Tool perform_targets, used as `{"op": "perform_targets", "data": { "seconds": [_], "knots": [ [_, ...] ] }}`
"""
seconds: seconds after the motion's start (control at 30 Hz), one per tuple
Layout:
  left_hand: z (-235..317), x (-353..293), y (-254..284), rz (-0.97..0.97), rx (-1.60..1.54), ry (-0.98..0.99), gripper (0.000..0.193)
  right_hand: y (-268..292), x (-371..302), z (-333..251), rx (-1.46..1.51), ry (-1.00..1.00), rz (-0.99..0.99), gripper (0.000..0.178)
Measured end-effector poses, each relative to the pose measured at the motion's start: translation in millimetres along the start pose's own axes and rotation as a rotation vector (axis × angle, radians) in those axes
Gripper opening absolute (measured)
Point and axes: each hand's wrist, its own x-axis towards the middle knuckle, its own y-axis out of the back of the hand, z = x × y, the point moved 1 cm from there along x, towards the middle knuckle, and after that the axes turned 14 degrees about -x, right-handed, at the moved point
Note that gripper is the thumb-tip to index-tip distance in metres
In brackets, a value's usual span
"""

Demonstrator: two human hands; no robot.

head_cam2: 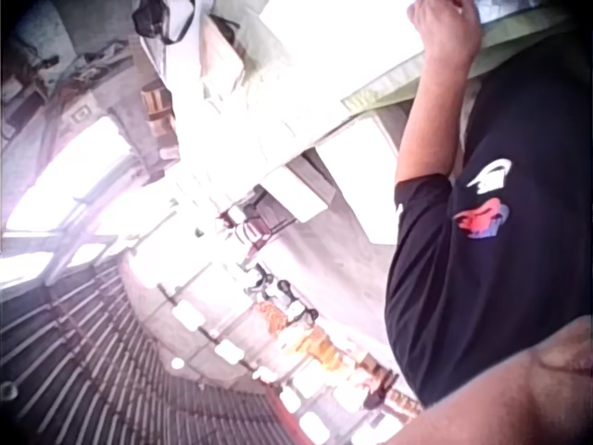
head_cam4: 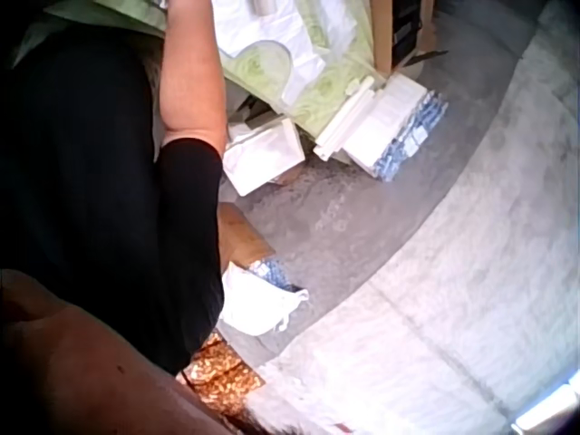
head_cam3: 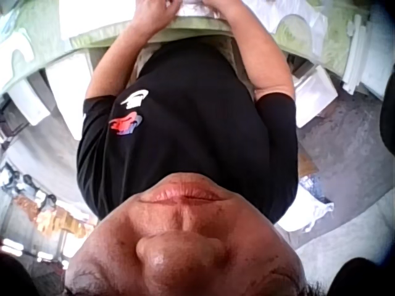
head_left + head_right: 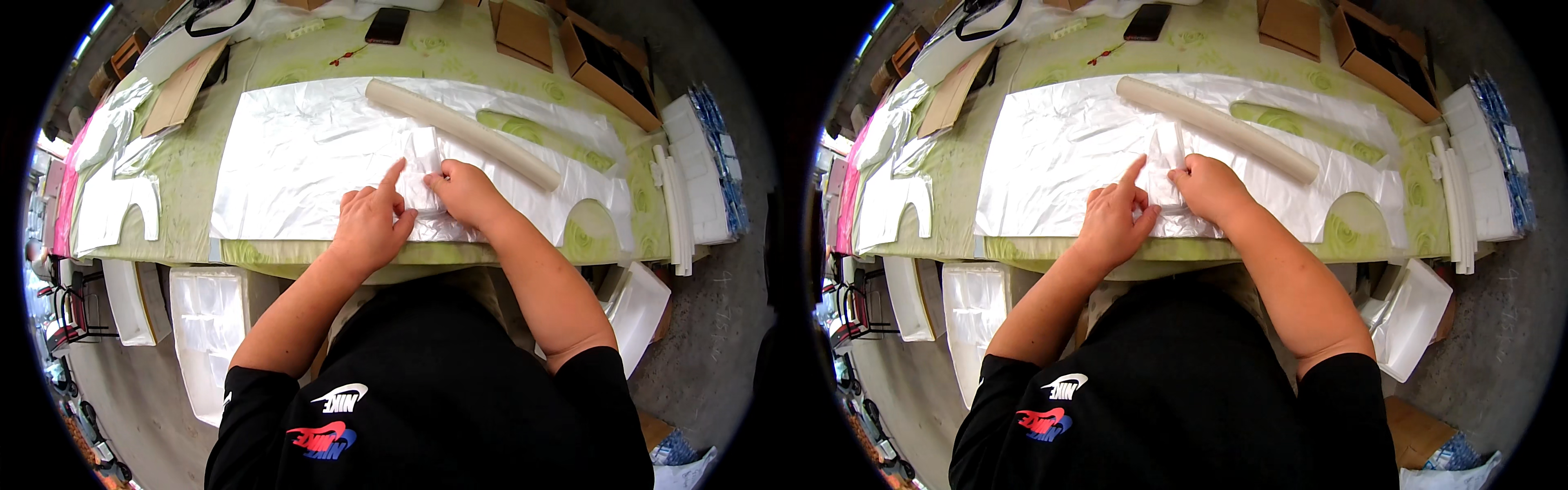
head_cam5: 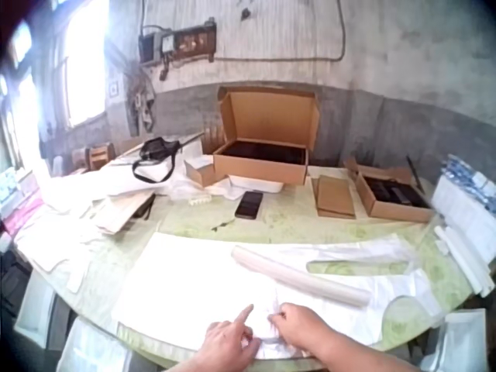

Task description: The person repeatedly unrolls a clear plastic film, places it over a white flat object on the table, and folds the edges to wrap the item. The process is repeated multiple times with the same object.

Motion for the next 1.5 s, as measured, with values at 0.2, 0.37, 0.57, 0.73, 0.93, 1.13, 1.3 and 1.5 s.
{"op": "perform_targets", "data": {
  "seconds": [0.2,0.37,0.57,0.73,0.93,1.13,1.3,1.5],
  "knots": [
    [0.1,16.0,-7.6,-0.028,0.269,-0.331,0.084,-4.0,11.7,1.9,-0.069,0.020,0.012,0.035],
    [-5.4,30.4,-7.9,-0.229,0.345,-0.189,0.099,-11.3,-5.0,8.6,0.032,0.009,0.146,0.046],
    [0.0,-13.2,-2.4,-0.295,0.297,-0.290,0.101,-24.8,-83.8,23.4,0.471,-0.015,-0.085,0.047],
    [9.2,-39.4,-1.7,-0.350,0.353,-0.332,0.083,-37.0,-132.2,40.8,0.550,0.077,-0.125,0.042],
    [8.3,-37.8,-1.3,-0.272,0.231,-0.343,0.079,-21.2,-133.7,46.8,-0.139,0.684,0.448,0.049],
    [5.0,-40.3,-6.2,-0.269,0.262,-0.340,0.073,-38.5,-113.0,52.6,-0.402,0.778,0.545,0.056],
    [7.7,-41.3,-5.9,-0.279,0.247,-0.319,0.069,-34.8,-110.7,58.1,-0.373,0.902,0.490,0.051],
    [5.4,-39.8,-5.9,-0.237,0.216,-0.308,0.063,-30.7,-85.4,54.8,-0.422,0.724,0.468,0.059]
  ]
}}
